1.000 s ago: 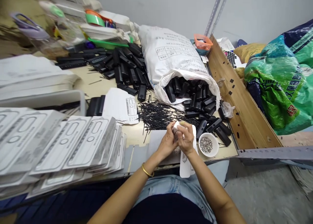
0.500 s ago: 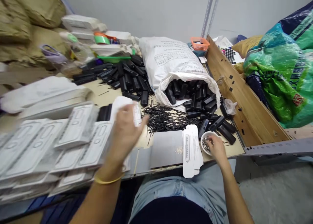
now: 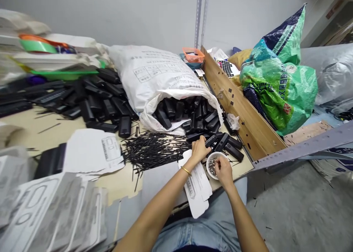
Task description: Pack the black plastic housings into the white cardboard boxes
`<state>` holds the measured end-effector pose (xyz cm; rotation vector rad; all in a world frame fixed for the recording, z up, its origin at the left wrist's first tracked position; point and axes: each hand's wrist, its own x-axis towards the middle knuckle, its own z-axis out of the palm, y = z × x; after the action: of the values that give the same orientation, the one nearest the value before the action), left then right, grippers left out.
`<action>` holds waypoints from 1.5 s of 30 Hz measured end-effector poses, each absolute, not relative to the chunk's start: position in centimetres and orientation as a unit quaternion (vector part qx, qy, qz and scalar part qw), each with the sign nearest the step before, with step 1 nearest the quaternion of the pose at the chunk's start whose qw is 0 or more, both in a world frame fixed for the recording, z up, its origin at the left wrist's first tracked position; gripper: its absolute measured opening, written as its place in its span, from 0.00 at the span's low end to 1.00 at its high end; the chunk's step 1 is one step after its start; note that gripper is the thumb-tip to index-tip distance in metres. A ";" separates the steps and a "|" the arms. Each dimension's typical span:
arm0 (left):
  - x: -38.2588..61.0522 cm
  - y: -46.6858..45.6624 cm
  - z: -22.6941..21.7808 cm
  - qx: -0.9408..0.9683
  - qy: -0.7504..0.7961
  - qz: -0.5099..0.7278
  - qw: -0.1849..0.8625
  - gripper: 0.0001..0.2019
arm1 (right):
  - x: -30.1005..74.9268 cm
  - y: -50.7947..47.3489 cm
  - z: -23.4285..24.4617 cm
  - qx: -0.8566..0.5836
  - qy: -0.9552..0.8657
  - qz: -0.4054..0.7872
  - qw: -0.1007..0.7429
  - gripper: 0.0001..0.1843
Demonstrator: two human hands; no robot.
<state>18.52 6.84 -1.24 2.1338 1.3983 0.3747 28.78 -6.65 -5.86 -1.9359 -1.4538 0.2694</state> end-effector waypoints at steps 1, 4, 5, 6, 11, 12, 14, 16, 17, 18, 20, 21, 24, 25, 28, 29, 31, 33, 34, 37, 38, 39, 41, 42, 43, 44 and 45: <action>18.0 6.9 -1.0 0.791 0.518 0.159 0.283 0.18 | 28.9 -6.5 -5.8 -0.739 -0.534 0.131 0.389 0.06; 15.7 6.9 -0.3 0.770 0.494 0.244 0.323 0.17 | 29.0 -5.8 -4.8 -0.691 -0.420 0.247 0.534 0.04; 14.6 6.7 0.0 0.759 0.479 0.281 0.341 0.17 | 28.8 -5.6 -4.3 -0.664 -0.378 0.289 0.577 0.06; 13.4 6.4 0.3 0.748 0.462 0.318 0.355 0.17 | 28.4 -5.3 -3.7 -0.634 -0.340 0.328 0.612 0.08; 7.2 3.5 2.4 0.678 0.476 0.427 0.362 0.21 | 25.5 -4.0 -0.8 -0.504 -0.246 0.460 0.688 0.09; 6.3 2.8 2.9 0.640 0.495 0.451 0.377 0.21 | 24.8 -3.8 -0.5 -0.489 -0.241 0.476 0.691 0.09; 5.4 1.9 3.8 0.519 0.520 0.520 0.436 0.20 | 23.5 -3.6 0.0 -0.475 -0.242 0.495 0.686 0.08; 5.3 1.4 4.3 0.354 0.496 0.576 0.545 0.17 | 22.4 -3.6 0.3 -0.477 -0.256 0.502 0.674 0.07; 5.4 1.4 4.3 0.265 0.468 0.584 0.608 0.15 | 21.9 -3.7 0.4 -0.482 -0.267 0.503 0.666 0.07; 5.6 1.4 4.3 0.181 0.438 0.575 0.667 0.12 | 21.4 -3.8 0.4 -0.487 -0.278 0.501 0.659 0.06; 6.0 1.5 3.9 0.056 0.390 0.532 0.749 0.09 | 20.6 -4.2 0.4 -0.502 -0.298 0.491 0.647 0.06; 6.2 1.5 3.7 0.017 0.380 0.516 0.768 0.09 | 20.3 -4.4 0.4 -0.512 -0.306 0.482 0.642 0.05; 6.6 1.3 3.1 -0.033 0.368 0.500 0.783 0.12 | 19.7 -5.1 0.2 -0.546 -0.318 0.438 0.640 0.05; 6.7 1.2 2.9 -0.038 0.366 0.497 0.786 0.13 | 19.6 -5.3 0.2 -0.558 -0.324 0.415 0.642 0.04; 7.1 0.7 2.7 -0.034 0.365 0.489 0.792 0.12 | 19.4 -5.5 0.2 -0.584 -0.368 0.325 0.646 0.04; 7.3 0.5 2.7 -0.029 0.365 0.485 0.794 0.12 | 19.3 -5.4 0.3 -0.588 -0.390 0.296 0.643 0.03; 7.5 0.2 2.8 -0.017 0.365 0.478 0.799 0.11 | 19.3 -5.4 0.4 -0.595 -0.431 0.254 0.629 0.03; 7.6 -0.1 2.7 0.004 0.366 0.474 0.801 0.09 | 19.5 -5.3 0.6 -0.603 -0.462 0.236 0.606 0.04; 7.6 -0.2 2.7 0.022 0.365 0.477 0.799 0.09 | 19.7 -5.3 0.7 -0.605 -0.478 0.233 0.592 0.04; 7.4 -0.6 2.4 0.107 0.363 0.499 0.779 0.09 | 20.6 -5.4 0.8 -0.607 -0.533 0.230 0.543 0.06; 7.4 -0.7 2.2 0.138 0.366 0.510 0.767 0.11 | 20.9 -5.4 0.8 -0.606 -0.553 0.226 0.526 0.06; 7.3 -0.8 2.1 0.166 0.371 0.521 0.750 0.12 | 21.1 -5.5 0.7 -0.605 -0.571 0.220 0.509 0.06; 7.4 -1.0 1.9 0.199 0.389 0.544 0.716 0.15 | 21.3 -5.6 0.5 -0.604 -0.598 0.205 0.486 0.07; 7.4 -1.1 1.8 0.205 0.397 0.553 0.703 0.15 | 21.1 -5.6 0.3 -0.603 -0.602 0.200 0.483 0.07; 7.5 -1.2 1.8 0.206 0.402 0.557 0.697 0.15 | 20.9 -5.6 0.1 -0.604 -0.597 0.200 0.489 0.07; 7.6 -1.2 1.8 0.201 0.404 0.553 0.701 0.15 | 20.6 -5.7 -0.1 -0.605 -0.583 0.206 0.502 0.07; 7.6 -1.2 2.0 0.192 0.404 0.539 0.714 0.14 | 20.2 -5.7 -0.3 -0.605 -0.560 0.221 0.520 0.06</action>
<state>7.58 -1.23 2.01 0.4252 0.8962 1.1938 20.20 -5.69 -0.26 -1.4513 -1.3431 0.5310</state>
